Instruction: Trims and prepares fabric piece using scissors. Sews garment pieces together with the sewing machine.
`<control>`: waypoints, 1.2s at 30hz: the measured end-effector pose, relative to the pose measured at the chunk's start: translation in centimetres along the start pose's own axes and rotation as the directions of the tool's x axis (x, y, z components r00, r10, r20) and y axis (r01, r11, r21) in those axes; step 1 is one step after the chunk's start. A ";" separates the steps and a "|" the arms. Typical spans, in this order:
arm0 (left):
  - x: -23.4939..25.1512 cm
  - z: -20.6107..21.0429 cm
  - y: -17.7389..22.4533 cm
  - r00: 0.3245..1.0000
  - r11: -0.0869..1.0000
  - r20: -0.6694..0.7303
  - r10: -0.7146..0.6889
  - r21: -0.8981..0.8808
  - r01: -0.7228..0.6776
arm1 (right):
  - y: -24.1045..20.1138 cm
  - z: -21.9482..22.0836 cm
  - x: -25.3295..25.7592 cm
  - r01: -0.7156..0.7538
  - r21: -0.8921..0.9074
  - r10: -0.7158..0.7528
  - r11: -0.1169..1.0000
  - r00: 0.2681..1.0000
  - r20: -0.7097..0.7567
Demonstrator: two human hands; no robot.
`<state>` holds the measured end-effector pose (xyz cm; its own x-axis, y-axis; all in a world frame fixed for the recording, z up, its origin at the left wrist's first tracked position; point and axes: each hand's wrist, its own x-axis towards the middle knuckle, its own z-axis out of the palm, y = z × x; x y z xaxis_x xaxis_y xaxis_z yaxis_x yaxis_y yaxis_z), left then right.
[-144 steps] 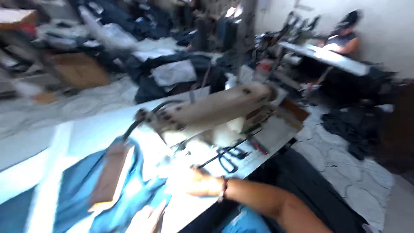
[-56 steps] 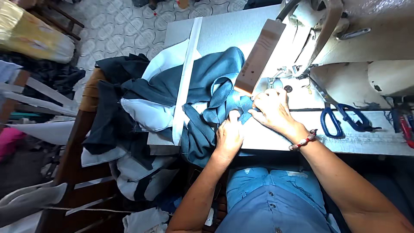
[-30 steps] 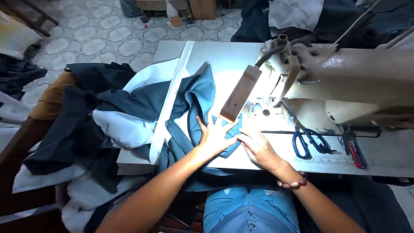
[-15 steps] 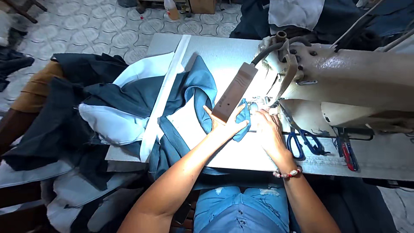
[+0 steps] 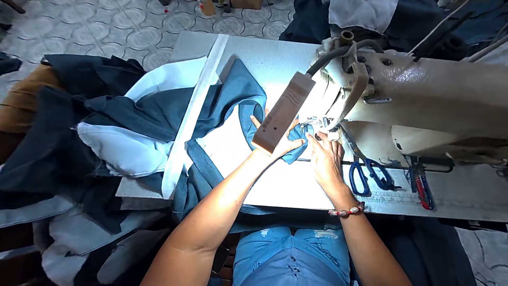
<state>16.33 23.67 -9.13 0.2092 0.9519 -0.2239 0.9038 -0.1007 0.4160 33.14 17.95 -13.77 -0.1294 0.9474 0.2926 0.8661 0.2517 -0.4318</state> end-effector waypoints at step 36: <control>-5.6 -2.7 -10.5 0.926 0.968 -0.285 0.246 0.122 -0.220 | -6.0 0.8 -0.5 -0.184 0.106 0.182 0.977 0.983 0.034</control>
<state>4.65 20.14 -9.88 0.3101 0.9394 0.1462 0.8744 -0.3422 0.3441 27.66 16.15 -12.02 0.0137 0.9836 0.1799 0.8188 0.0923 -0.5667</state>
